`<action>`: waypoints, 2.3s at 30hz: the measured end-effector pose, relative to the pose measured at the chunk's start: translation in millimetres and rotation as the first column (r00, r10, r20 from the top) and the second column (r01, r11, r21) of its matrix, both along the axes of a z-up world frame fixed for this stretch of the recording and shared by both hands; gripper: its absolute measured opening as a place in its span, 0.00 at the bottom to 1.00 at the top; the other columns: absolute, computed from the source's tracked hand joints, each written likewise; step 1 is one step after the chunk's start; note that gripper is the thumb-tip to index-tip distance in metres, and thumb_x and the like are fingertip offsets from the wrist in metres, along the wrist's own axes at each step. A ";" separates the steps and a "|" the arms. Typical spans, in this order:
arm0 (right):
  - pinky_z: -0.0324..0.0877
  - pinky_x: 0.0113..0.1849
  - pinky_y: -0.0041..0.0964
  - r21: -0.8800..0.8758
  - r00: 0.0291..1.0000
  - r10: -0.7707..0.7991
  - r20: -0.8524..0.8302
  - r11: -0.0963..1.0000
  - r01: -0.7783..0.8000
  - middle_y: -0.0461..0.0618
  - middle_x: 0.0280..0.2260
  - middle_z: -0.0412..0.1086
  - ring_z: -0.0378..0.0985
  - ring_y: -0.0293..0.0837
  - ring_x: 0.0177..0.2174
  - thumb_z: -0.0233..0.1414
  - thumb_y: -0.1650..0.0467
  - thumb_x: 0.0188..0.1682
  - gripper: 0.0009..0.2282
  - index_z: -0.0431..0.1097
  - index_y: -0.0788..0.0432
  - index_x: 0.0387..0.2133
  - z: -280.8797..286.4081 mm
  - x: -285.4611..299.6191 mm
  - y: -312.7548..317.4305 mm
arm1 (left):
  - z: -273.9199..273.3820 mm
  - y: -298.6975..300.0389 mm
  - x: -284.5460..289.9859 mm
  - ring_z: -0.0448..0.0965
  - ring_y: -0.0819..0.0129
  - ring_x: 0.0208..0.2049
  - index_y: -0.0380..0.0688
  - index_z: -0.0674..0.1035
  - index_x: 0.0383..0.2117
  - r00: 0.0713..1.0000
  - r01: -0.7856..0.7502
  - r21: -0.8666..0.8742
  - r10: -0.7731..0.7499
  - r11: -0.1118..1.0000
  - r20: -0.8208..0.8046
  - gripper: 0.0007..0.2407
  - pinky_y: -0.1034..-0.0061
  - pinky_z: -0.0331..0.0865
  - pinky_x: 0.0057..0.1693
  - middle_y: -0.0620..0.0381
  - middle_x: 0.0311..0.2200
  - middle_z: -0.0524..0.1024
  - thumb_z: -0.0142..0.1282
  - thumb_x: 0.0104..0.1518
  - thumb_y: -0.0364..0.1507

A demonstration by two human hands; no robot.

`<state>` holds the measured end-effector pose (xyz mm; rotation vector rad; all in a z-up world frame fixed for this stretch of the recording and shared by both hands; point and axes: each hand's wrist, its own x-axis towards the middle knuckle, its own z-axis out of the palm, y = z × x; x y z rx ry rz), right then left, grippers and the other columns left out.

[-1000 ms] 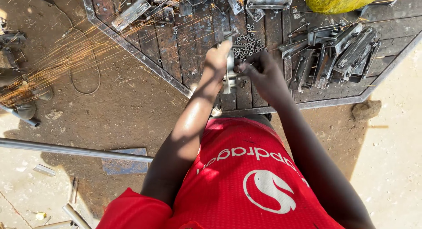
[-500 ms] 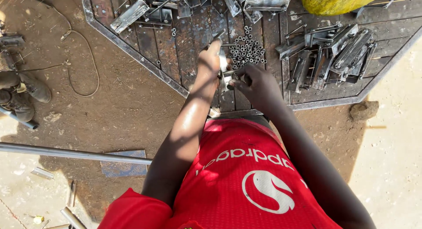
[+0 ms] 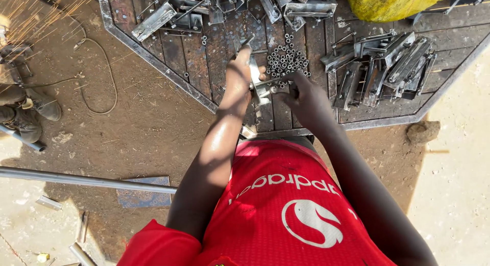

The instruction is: Assembling small metal nuts onto a metal frame on a workbench

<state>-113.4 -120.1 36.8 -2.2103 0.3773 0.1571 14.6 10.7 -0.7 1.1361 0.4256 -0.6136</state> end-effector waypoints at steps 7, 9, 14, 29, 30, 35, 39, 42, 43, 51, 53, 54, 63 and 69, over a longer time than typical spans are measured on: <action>0.70 0.36 0.51 0.076 0.999 -0.004 0.048 0.997 0.000 0.60 0.28 0.71 0.76 0.57 0.29 0.57 0.74 0.52 0.13 0.71 0.57 0.51 16.0 6.7 16.9 | 24.7 1.9 -5.5 0.76 0.55 0.33 0.14 0.55 0.60 0.999 0.011 0.006 -0.010 1.000 -0.048 0.34 0.83 0.77 0.26 0.27 0.47 0.63 0.50 0.59 0.38; 0.68 0.32 0.55 0.056 0.996 0.010 0.094 0.998 -0.016 0.60 0.26 0.69 0.75 0.61 0.28 0.56 0.74 0.52 0.13 0.70 0.57 0.51 5.5 8.0 14.6 | 2.8 -5.3 2.9 0.72 0.65 0.23 0.19 0.59 0.56 0.994 -0.029 0.021 0.031 0.999 -0.102 0.32 0.84 0.73 0.21 0.31 0.35 0.69 0.52 0.56 0.40; 0.66 0.31 0.52 0.124 0.996 0.012 0.085 0.992 -0.022 0.58 0.27 0.67 0.75 0.59 0.29 0.57 0.75 0.50 0.15 0.70 0.57 0.52 5.8 -0.9 8.2 | 14.7 9.0 -6.5 0.75 0.57 0.32 0.18 0.56 0.59 1.000 -0.027 -0.010 0.027 1.000 -0.016 0.32 0.82 0.76 0.26 0.32 0.43 0.62 0.51 0.59 0.40; 0.67 0.33 0.51 0.326 1.000 -0.002 -0.014 0.945 0.006 0.63 0.29 0.69 0.74 0.56 0.30 0.48 0.77 0.51 0.10 0.65 0.62 0.46 5.7 17.5 25.7 | -11.8 -8.6 -1.1 0.77 0.58 0.23 0.21 0.68 0.42 0.994 -0.090 0.118 0.097 0.989 -0.058 0.23 0.81 0.73 0.20 0.36 0.28 0.70 0.56 0.53 0.35; 0.66 0.32 0.50 0.319 1.000 -0.013 -0.009 0.948 0.015 0.64 0.29 0.70 0.73 0.56 0.28 0.48 0.75 0.54 0.06 0.67 0.63 0.43 4.0 18.8 25.5 | -13.0 -10.5 -1.0 0.78 0.57 0.24 0.20 0.69 0.42 0.995 -0.083 0.148 0.090 0.985 -0.047 0.23 0.81 0.74 0.21 0.34 0.29 0.71 0.57 0.53 0.35; 0.66 0.30 0.49 0.288 1.000 -0.017 0.012 0.958 0.012 0.64 0.27 0.71 0.74 0.56 0.26 0.48 0.78 0.52 0.07 0.68 0.62 0.43 -3.3 15.8 26.6 | 4.1 -11.9 -6.5 0.80 0.57 0.27 0.18 0.69 0.44 0.999 -0.031 0.183 0.037 0.983 -0.032 0.22 0.81 0.78 0.24 0.32 0.33 0.71 0.54 0.56 0.35; 0.69 0.32 0.53 0.323 1.000 0.021 0.006 0.946 -0.022 0.65 0.30 0.72 0.75 0.58 0.29 0.50 0.76 0.53 0.08 0.67 0.61 0.44 2.8 14.8 26.7 | -18.6 -5.0 -0.9 0.80 0.55 0.32 0.13 0.65 0.50 1.000 -0.014 0.171 0.015 0.985 -0.005 0.27 0.81 0.80 0.28 0.26 0.41 0.68 0.52 0.59 0.36; 0.65 0.29 0.50 0.318 1.000 0.004 0.009 0.948 -0.007 0.61 0.25 0.69 0.70 0.54 0.23 0.45 0.76 0.56 0.05 0.67 0.59 0.41 -21.0 15.3 18.6 | -6.8 -8.9 -3.7 0.80 0.56 0.30 0.18 0.64 0.54 0.998 0.016 0.219 -0.003 0.976 -0.060 0.26 0.83 0.78 0.26 0.24 0.44 0.69 0.52 0.60 0.36; 0.65 0.29 0.50 0.318 1.000 0.003 0.009 0.948 -0.006 0.61 0.25 0.69 0.70 0.54 0.23 0.45 0.76 0.56 0.05 0.67 0.59 0.41 -16.5 16.3 19.8 | -15.0 -8.3 -1.0 0.80 0.56 0.30 0.18 0.64 0.54 0.998 0.017 0.218 -0.004 0.976 -0.060 0.26 0.83 0.78 0.26 0.24 0.44 0.69 0.52 0.60 0.36; 0.67 0.36 0.56 0.392 0.999 0.034 -0.041 0.920 -0.015 0.60 0.29 0.70 0.73 0.55 0.30 0.46 0.73 0.59 0.05 0.65 0.59 0.46 -28.9 19.9 19.8 | -47.8 -2.1 3.2 0.77 0.56 0.34 0.20 0.58 0.60 0.997 0.028 0.188 -0.014 0.982 -0.077 0.30 0.84 0.78 0.27 0.21 0.52 0.62 0.49 0.62 0.38; 0.68 0.33 0.52 0.453 0.997 0.044 -0.064 0.891 -0.010 0.59 0.30 0.70 0.72 0.52 0.29 0.43 0.74 0.59 0.06 0.65 0.59 0.46 -41.2 21.5 16.9 | -60.3 -1.9 4.7 0.78 0.52 0.38 0.21 0.57 0.62 0.995 0.089 0.224 -0.078 0.970 -0.058 0.29 0.80 0.81 0.31 0.19 0.55 0.61 0.46 0.64 0.38; 0.69 0.31 0.48 0.511 0.995 0.056 -0.084 0.859 -0.005 0.57 0.30 0.70 0.72 0.49 0.28 0.40 0.74 0.59 0.08 0.65 0.59 0.46 -47.3 23.0 15.4 | -66.4 -1.9 6.1 0.79 0.49 0.41 0.22 0.57 0.63 0.989 0.147 0.261 -0.142 0.954 -0.041 0.28 0.77 0.84 0.35 0.17 0.57 0.60 0.44 0.67 0.38; 0.75 0.29 0.29 0.805 0.955 -0.096 -0.280 0.519 0.288 0.49 0.31 0.68 0.74 0.39 0.29 0.54 0.73 0.51 0.07 0.67 0.61 0.41 -119.2 15.1 8.0 | -30.6 6.6 7.4 0.76 0.58 0.41 0.21 0.55 0.65 0.991 0.101 0.286 -0.072 0.953 -0.112 0.28 0.80 0.79 0.37 0.23 0.56 0.64 0.40 0.69 0.38; 0.82 0.42 0.36 0.834 0.884 -0.077 -0.461 0.302 0.461 0.51 0.39 0.68 0.80 0.42 0.39 0.62 0.72 0.47 0.19 0.67 0.69 0.48 -141.7 12.6 0.4 | -47.6 17.7 5.2 0.75 0.45 0.48 0.24 0.53 0.65 0.992 0.027 0.228 0.002 0.973 -0.127 0.31 0.74 0.80 0.37 0.21 0.62 0.55 0.44 0.67 0.42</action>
